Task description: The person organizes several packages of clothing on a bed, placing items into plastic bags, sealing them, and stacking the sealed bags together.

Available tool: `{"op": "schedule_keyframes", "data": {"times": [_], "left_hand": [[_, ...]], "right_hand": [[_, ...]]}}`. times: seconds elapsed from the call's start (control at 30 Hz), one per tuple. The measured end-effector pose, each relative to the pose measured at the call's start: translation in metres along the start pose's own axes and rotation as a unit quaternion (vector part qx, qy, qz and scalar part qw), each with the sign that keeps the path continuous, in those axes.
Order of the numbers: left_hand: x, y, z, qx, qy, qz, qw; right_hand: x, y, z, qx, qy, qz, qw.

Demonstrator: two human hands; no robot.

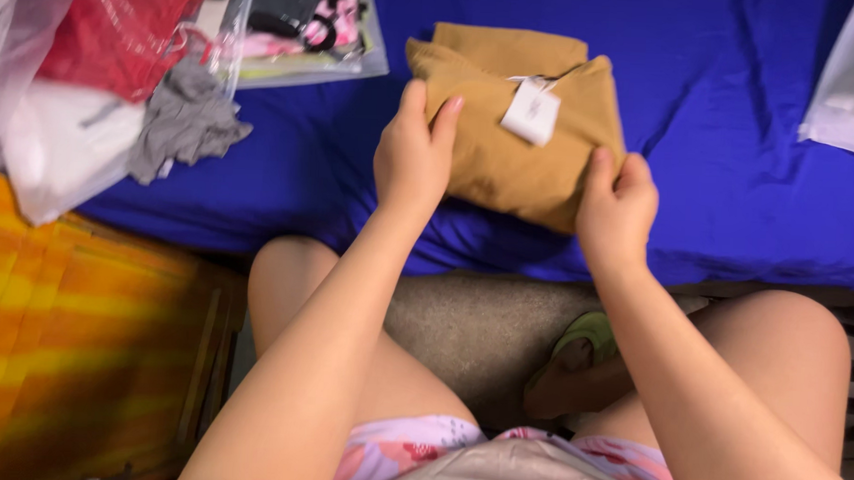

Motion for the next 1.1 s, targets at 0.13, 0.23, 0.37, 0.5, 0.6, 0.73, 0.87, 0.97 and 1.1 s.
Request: {"op": "schedule_keyframes", "data": {"times": [0.13,0.23,0.37,0.5,0.6,0.73,0.87,0.97,1.1], "left_hand": [[-0.005,-0.014,0.009,0.078,0.058,0.061,0.993],[-0.014,-0.030,0.028,0.150,0.068,0.071,0.984],[-0.027,-0.025,0.049,0.300,0.065,0.160,0.938],[-0.020,0.003,0.074,0.390,-0.002,0.202,0.899],[-0.030,0.016,0.086,0.357,-0.046,0.237,0.902],[-0.059,0.034,0.099,0.372,-0.158,0.234,0.884],[-0.072,0.059,0.113,0.164,-0.237,0.055,0.956],[-0.076,0.047,0.112,0.133,-0.112,0.056,0.983],[-0.063,0.001,0.092,0.275,0.083,0.170,0.943]], "right_hand": [[-0.003,-0.007,-0.015,0.006,-0.050,-0.007,0.999],[-0.011,-0.021,-0.036,-0.105,-0.214,0.055,0.970],[-0.013,-0.018,-0.044,-0.175,-0.168,0.074,0.967],[-0.010,0.013,-0.037,-0.272,-0.011,0.073,0.959],[-0.017,0.038,-0.020,-0.344,-0.030,0.090,0.934],[-0.032,0.077,-0.012,-0.268,-0.054,0.106,0.956],[-0.040,0.095,-0.020,-0.119,0.119,0.081,0.982],[-0.046,0.083,-0.037,-0.174,0.034,0.078,0.981],[-0.041,0.063,-0.038,-0.262,-0.009,0.091,0.961]]}}
Point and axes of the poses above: each hand's wrist, its own y-axis towards the middle knuckle, its own x-axis out of the back of the hand, z = x × y, the point moved 3 cm from there along y, towards the middle knuckle, and after that the axes turned 10 degrees about -x, right-handed, at the moved point
